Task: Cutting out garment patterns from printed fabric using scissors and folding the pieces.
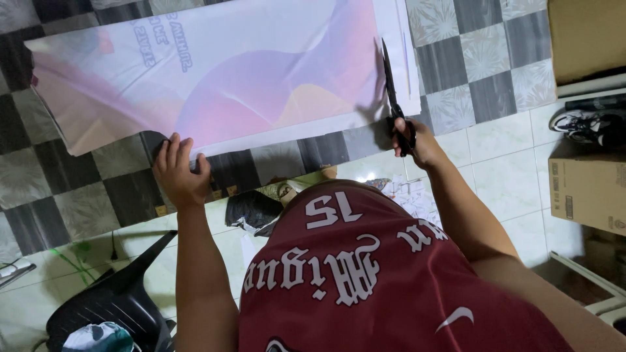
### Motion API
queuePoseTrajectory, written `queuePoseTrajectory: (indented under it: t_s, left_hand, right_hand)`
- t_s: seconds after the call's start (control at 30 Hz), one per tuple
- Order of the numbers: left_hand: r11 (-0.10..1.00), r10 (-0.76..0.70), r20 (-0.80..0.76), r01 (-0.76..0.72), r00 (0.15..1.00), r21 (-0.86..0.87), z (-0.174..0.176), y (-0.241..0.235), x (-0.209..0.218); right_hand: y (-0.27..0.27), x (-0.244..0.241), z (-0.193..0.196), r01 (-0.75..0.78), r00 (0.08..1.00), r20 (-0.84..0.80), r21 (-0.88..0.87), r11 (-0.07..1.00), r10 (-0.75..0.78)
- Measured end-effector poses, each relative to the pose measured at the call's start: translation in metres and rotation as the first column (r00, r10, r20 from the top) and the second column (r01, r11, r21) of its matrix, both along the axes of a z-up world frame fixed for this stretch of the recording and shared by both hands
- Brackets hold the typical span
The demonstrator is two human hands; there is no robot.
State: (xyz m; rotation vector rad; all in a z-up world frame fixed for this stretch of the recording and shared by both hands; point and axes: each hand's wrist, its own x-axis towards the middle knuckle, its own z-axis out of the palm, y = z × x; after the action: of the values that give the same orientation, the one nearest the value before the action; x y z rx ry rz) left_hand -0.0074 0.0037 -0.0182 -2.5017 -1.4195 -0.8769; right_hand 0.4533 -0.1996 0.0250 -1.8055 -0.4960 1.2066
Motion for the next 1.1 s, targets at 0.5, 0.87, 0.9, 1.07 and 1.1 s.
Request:
queuePoseTrajectory:
  t_s: [0.5, 0.87, 0.9, 1.07, 1.1]
  left_hand:
    - [1.000, 0.008, 0.030, -0.008, 1.000, -0.015, 0.004, 0.000, 0.003]
    - [0.999, 0.017, -0.045, -0.018, 0.999, -0.042, 0.007, -0.001, 0.003]
    - [0.999, 0.019, -0.046, -0.021, 0.999, -0.040, 0.008, -0.002, 0.003]
    - [0.994, 0.028, -0.056, -0.034, 0.998, -0.107, 0.004, -0.001, 0.001]
    - [0.993, 0.030, -0.056, -0.036, 0.998, -0.108, 0.003, -0.001, 0.000]
  right_hand:
    - [0.028, 0.017, -0.021, -0.047, 0.995, 0.088, 0.019, 0.999, 0.045]
    - [0.048, 0.017, 0.001, -0.004, 1.000, 0.004, 0.004, 1.000, 0.004]
    - [0.052, 0.018, 0.002, -0.006, 1.000, 0.003, 0.005, 1.000, 0.006]
    - [0.074, 0.021, 0.007, -0.031, 0.999, 0.023, 0.025, 0.999, 0.031]
    - [0.075, 0.022, 0.005, -0.033, 0.999, 0.023, 0.024, 0.999, 0.033]
